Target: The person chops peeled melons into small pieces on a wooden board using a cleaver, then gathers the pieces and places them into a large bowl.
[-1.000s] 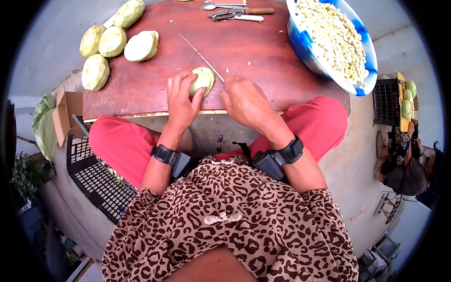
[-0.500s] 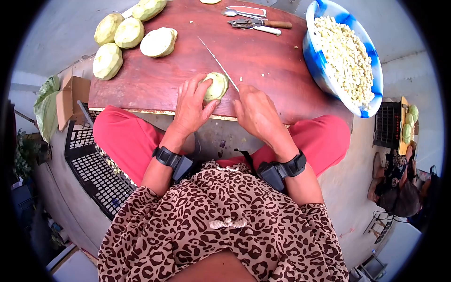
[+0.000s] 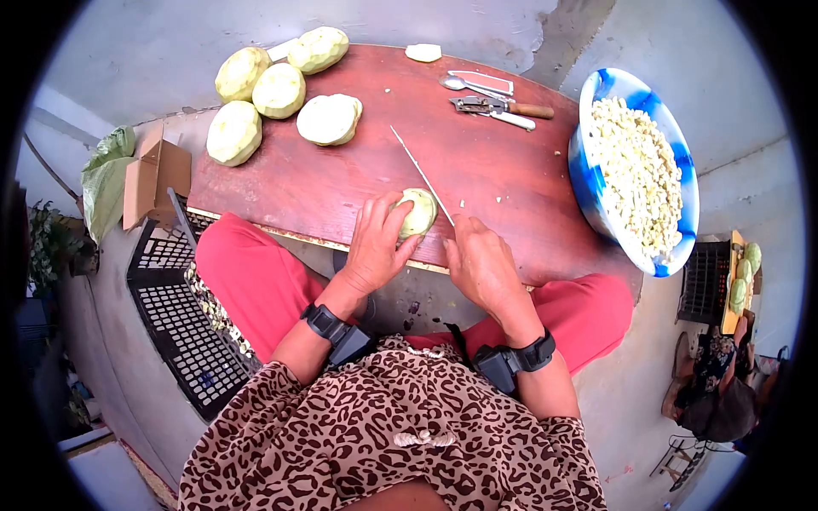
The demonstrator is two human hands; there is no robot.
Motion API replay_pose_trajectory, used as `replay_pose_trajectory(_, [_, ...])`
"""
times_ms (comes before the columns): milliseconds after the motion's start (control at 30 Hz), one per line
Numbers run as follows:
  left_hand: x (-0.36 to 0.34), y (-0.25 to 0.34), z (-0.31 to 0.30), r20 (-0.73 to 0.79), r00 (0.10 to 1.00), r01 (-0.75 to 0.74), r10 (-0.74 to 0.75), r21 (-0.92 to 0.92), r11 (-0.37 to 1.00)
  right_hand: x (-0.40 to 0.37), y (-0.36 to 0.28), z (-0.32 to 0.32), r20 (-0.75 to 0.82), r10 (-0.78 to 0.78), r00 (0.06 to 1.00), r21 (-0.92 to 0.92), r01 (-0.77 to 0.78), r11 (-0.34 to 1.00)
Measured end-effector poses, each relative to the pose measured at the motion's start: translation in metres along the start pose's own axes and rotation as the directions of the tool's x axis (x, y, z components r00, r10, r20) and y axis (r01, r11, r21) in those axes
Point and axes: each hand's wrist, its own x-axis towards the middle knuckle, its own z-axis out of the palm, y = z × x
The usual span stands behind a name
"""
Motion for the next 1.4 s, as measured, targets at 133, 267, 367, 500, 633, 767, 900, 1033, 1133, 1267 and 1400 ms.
replay_pose_trajectory(133, [0.003, 0.004, -0.009, 0.037, 0.999, -0.002, 0.003, -0.019, 1.000, -0.001, -0.001, 0.000, 0.019, 0.017, 1.000, -0.020, -0.016, 1.000])
replay_pose_trajectory(267, [0.007, 0.006, -0.001, -0.095, 0.993, -0.075, 0.070, -0.051, 0.996, 0.000, 0.000, 0.003, -0.006, -0.002, 1.000, -0.036, 0.002, 0.999])
replay_pose_trajectory(367, [0.014, 0.006, 0.004, -0.139, 0.981, -0.144, 0.135, -0.062, 0.988, -0.001, -0.002, 0.003, -0.018, -0.003, 1.000, -0.032, 0.002, 0.999])
replay_pose_trajectory(500, [0.016, -0.005, 0.012, -0.121, 0.985, -0.134, 0.123, -0.089, 0.987, 0.001, -0.008, -0.001, 0.017, 0.035, 0.999, -0.053, -0.034, 0.998])
replay_pose_trajectory(633, [0.014, -0.002, 0.014, -0.098, 0.990, -0.112, 0.102, -0.107, 0.988, -0.001, -0.002, 0.001, -0.005, 0.005, 1.000, -0.018, -0.005, 1.000])
replay_pose_trajectory(767, [0.015, -0.004, 0.015, -0.099, 0.989, -0.116, 0.109, -0.071, 0.991, 0.001, 0.003, 0.003, -0.037, -0.017, 0.999, -0.002, 0.017, 1.000])
replay_pose_trajectory(900, [0.014, -0.005, 0.017, -0.105, 0.988, -0.119, 0.112, -0.064, 0.991, 0.002, 0.004, -0.001, -0.034, -0.033, 0.999, -0.038, 0.032, 0.999])
replay_pose_trajectory(1033, [0.014, -0.005, 0.018, -0.102, 0.989, -0.118, 0.110, -0.072, 0.990, -0.002, -0.001, -0.008, -0.056, -0.046, 0.997, -0.058, 0.043, 0.997])
replay_pose_trajectory(1133, [0.014, -0.007, 0.018, -0.103, 0.988, -0.121, 0.114, -0.065, 0.990, -0.003, -0.004, -0.010, -0.035, -0.045, 0.998, -0.070, 0.042, 0.997])
replay_pose_trajectory(1267, [0.015, -0.005, 0.017, -0.098, 0.989, -0.115, 0.108, -0.066, 0.991, -0.007, -0.006, -0.010, -0.005, -0.056, 0.998, -0.080, 0.055, 0.995])
replay_pose_trajectory(1400, [0.016, -0.005, 0.016, -0.094, 0.990, -0.108, 0.101, -0.074, 0.991, -0.008, -0.010, -0.013, 0.003, -0.081, 0.997, -0.081, 0.081, 0.993])
